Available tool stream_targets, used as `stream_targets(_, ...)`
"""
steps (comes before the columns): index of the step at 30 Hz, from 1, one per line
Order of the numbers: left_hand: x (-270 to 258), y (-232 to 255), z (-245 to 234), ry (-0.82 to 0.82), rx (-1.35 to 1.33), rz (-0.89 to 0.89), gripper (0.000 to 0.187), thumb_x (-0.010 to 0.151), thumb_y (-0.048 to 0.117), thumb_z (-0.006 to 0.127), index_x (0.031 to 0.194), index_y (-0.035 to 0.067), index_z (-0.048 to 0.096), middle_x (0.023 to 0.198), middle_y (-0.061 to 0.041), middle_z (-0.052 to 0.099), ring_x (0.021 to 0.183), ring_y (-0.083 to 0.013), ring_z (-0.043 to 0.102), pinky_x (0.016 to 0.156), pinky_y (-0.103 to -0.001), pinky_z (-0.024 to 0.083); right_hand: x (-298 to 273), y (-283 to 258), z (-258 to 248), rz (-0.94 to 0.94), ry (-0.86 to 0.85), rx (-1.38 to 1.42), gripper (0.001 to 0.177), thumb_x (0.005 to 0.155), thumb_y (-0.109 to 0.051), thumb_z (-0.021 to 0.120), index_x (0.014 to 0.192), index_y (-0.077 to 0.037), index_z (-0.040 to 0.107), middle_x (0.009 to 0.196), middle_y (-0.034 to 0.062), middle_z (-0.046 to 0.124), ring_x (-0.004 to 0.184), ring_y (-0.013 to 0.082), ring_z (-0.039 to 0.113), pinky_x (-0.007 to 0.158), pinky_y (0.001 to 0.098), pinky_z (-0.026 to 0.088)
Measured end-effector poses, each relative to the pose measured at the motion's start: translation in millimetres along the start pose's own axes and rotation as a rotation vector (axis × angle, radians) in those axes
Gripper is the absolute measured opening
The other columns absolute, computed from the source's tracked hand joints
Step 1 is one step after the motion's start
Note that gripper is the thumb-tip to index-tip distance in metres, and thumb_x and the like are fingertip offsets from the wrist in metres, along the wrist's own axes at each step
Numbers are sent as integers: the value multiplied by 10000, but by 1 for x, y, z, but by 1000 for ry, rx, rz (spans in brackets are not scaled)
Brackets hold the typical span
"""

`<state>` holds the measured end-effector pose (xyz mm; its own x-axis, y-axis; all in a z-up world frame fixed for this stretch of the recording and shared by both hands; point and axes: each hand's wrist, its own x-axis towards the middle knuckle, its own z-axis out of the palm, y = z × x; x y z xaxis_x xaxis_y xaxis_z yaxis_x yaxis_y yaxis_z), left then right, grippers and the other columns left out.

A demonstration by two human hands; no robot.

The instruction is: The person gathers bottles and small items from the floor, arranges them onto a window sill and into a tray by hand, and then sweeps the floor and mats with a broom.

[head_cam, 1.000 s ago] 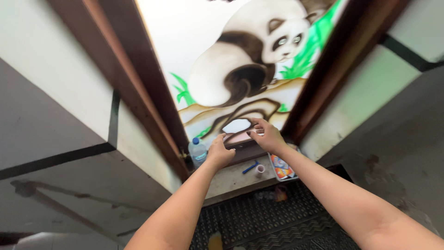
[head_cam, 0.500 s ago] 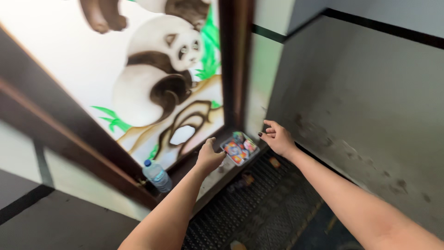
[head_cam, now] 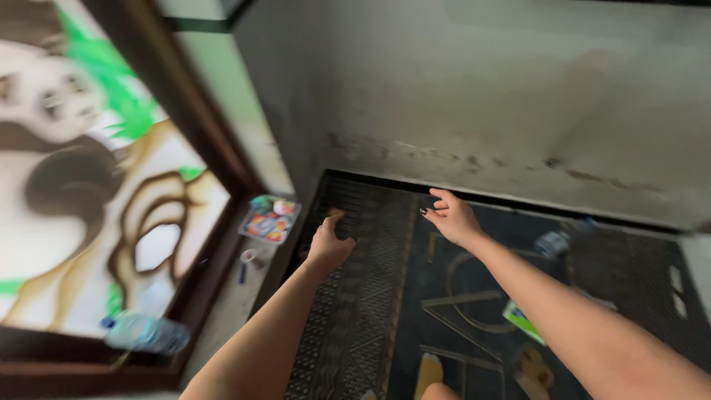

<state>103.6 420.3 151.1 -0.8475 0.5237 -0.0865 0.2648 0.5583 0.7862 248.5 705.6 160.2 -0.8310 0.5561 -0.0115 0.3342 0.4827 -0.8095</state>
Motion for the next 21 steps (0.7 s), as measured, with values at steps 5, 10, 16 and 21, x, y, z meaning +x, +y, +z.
stream_targets(5, 18, 77, 83, -265, 34, -28, 826, 807, 221, 755, 1524, 86, 369, 1521, -183, 436, 1415, -333, 418, 1139, -412, 392, -45, 82, -94, 150, 181, -64, 660, 872, -354, 766, 1452, -131, 543, 1287, 208, 684, 1100, 271, 729, 903, 366, 587)
stream_targets(10, 33, 167, 177, -386, 178, 49, 854, 818, 297, 785, 1530, 85, 364, 1509, -175, 473, 1399, -327, 481, 1140, -406, 425, -83, 148, -186, 286, 300, -43, 659, 869, -338, 759, 1454, -139, 529, 1304, 203, 663, 1121, 287, 713, 895, 386, 587)
stream_targets(16, 31, 250, 307, -498, 167, 145, 829, 802, 242, 763, 1532, 102, 398, 1488, -195, 512, 1374, -346, 511, 1122, -406, 458, -118, 213, -296, 372, 390, -52, 663, 873, -324, 752, 1465, -137, 520, 1327, 189, 651, 1167, 285, 694, 903, 396, 594)
stream_targets(21, 24, 303, 406, -536, 112, 251, 859, 769, 297, 807, 1507, 98, 413, 1485, -196, 502, 1377, -352, 495, 1118, -410, 440, -151, 252, -378, 435, 430, -115, 651, 880, -314, 753, 1465, -141, 527, 1328, 188, 655, 1178, 293, 679, 934, 402, 567)
